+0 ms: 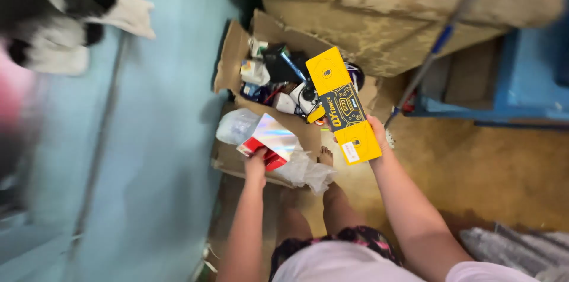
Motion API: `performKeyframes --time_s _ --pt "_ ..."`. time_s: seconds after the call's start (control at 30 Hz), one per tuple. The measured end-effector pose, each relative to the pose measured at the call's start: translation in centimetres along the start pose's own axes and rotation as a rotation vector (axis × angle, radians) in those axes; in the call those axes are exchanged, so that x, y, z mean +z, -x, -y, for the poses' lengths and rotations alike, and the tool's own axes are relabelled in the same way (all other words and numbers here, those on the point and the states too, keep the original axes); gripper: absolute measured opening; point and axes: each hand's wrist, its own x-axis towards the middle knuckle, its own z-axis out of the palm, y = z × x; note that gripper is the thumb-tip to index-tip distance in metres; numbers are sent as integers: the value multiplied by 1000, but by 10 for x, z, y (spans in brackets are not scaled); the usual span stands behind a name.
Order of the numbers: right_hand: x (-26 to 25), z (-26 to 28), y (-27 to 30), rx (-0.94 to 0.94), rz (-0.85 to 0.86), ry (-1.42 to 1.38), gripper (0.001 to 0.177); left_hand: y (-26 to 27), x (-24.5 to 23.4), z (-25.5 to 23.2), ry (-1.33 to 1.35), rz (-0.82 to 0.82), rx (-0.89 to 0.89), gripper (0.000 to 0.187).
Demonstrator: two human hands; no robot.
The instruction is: The person sorts various items from bags and boxes onto a bed.
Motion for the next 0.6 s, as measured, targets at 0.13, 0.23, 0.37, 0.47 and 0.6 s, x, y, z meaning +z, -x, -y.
performKeyframes --time_s 0.13,0.23,0.37,0.47,0.6 --pt "102 -15 84 -104 158 9 88 43 27 -39 -115 178 -4 36" --pt "120 -34 144 -271 329 -77 109 69 41 -47 -230 267 44 37" --pt "76 -47 189 -434 -31 44 66 103 80 -65 -396 402 116 33" --pt "95 -61 244 -739 -192 40 51 121 116 -51 -453 489 73 31" --pt "80 -68 326 -958 -508 -116 43 191 188 -38 -491 531 -17 30"
